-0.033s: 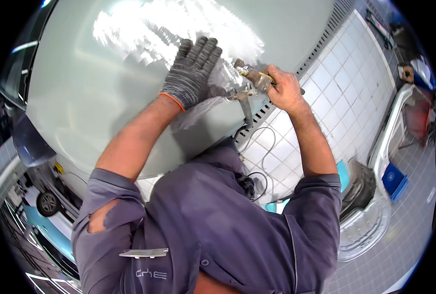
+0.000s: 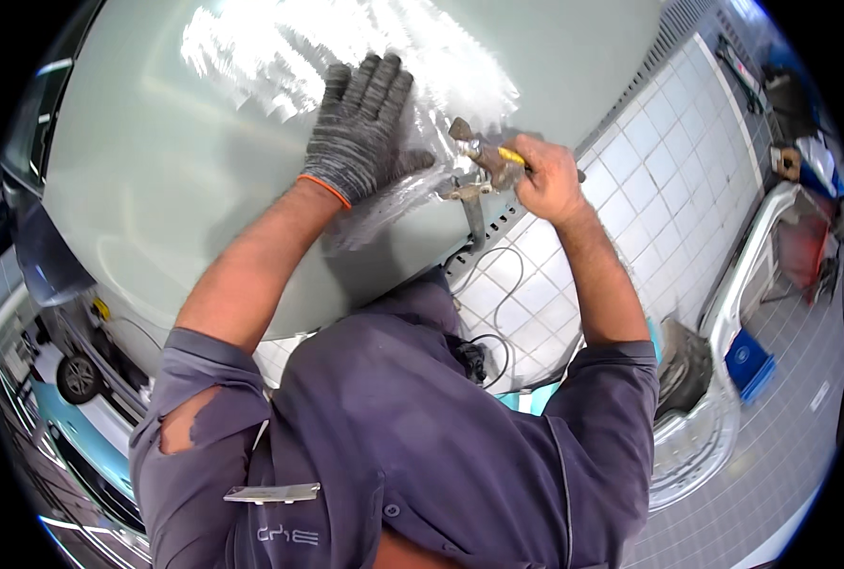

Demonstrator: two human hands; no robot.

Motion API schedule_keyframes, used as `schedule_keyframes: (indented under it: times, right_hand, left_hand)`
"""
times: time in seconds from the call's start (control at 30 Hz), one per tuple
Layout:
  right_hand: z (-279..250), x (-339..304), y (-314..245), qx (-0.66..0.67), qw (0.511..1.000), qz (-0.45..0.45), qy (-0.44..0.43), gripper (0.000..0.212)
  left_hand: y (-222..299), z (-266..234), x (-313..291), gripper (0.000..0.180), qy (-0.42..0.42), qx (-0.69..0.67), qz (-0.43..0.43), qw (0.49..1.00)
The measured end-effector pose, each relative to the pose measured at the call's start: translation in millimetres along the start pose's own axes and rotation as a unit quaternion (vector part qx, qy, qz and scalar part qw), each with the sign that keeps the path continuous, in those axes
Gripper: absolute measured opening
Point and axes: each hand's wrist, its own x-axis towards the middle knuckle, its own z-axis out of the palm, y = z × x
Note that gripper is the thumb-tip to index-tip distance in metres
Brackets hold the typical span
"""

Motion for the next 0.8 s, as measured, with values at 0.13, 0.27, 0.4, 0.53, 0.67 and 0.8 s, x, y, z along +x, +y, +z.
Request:
schedule_keyframes:
  times: [0.13, 0.27, 0.4, 0.53, 0.67, 0.8]
  right_hand:
    - [6.5, 21.9, -3.4, -0.033, 0.995, -0.081, -0.051, 0.019]
    - [4.0, 28.5, 0.7, -0.030, 0.989, -0.142, -0.040, 0.022]
    - [4.1, 30.8, 4.9, -0.018, 0.990, -0.141, -0.022, 0.022]
    - [5.8, 27.3, 5.8, -0.042, 0.989, -0.139, -0.024, 0.020]
    - [-0.8, 32.3, 2.3, -0.017, 0.988, -0.150, -0.018, 0.024]
    - [4.5, 31.3, 6.8, -0.035, 0.993, -0.105, -0.051, 0.024]
  left_hand:
    - [-12.6, 13.7, -2.1, 0.100, 0.144, 0.003, -0.005, 0.990]
    - [-10.1, 9.4, -4.1, 0.091, 0.052, 0.032, -0.028, 0.998]
    - [-7.5, -1.1, -4.4, 0.083, -0.009, 0.076, -0.022, 0.997]
    - [-11.0, 5.3, -4.5, 0.078, 0.041, 0.029, -0.020, 0.999]
    - [-12.1, 7.7, -6.3, 0.078, 0.052, 0.011, -0.019, 0.998]
    - [-10.0, 7.3, -8.1, 0.078, 0.051, 0.014, -0.018, 0.998]
